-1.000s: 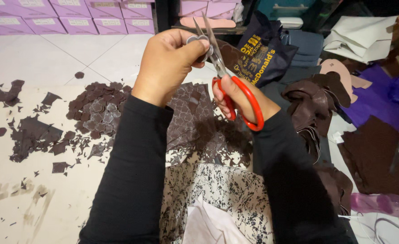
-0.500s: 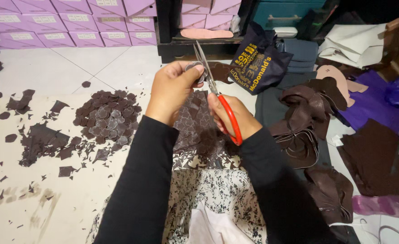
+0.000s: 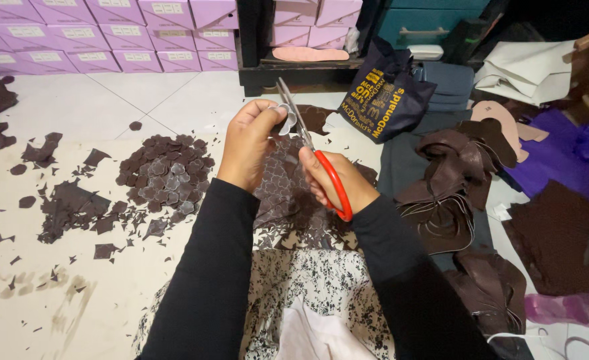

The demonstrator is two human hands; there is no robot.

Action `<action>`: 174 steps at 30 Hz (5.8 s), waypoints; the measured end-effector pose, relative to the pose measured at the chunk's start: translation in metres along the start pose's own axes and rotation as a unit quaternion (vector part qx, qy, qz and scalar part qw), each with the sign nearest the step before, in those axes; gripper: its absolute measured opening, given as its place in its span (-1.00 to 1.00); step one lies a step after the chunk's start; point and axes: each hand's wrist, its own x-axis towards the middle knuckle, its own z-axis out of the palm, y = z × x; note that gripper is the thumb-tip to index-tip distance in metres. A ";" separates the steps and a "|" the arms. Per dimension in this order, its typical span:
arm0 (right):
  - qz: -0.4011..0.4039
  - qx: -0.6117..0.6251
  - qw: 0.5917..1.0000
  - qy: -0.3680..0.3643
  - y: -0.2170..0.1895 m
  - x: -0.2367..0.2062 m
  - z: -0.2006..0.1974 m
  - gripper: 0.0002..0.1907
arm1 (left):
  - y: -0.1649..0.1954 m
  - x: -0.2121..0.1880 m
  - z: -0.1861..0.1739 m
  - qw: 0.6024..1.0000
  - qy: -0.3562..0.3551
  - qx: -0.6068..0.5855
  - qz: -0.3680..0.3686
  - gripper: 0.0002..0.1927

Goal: The person uses red-handled scissors to cut flower-shaped pieces from a dark brown patterned sheet. The cut shapes are placed into a growing pile on the floor while the person remains seated.

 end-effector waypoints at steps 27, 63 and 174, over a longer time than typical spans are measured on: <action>0.049 0.014 0.999 0.014 0.001 0.007 0.004 -0.38 | -0.014 0.015 -0.014 0.996 -0.011 0.070 0.056 -0.88; -0.185 0.025 0.960 0.207 0.041 0.029 -0.059 -0.73 | -0.006 0.030 -0.060 0.867 0.197 0.450 0.081 -0.13; -0.097 -0.067 0.993 0.024 -0.001 -0.016 -0.025 -0.48 | 0.037 -0.017 0.033 0.996 -0.030 -0.078 0.031 -0.73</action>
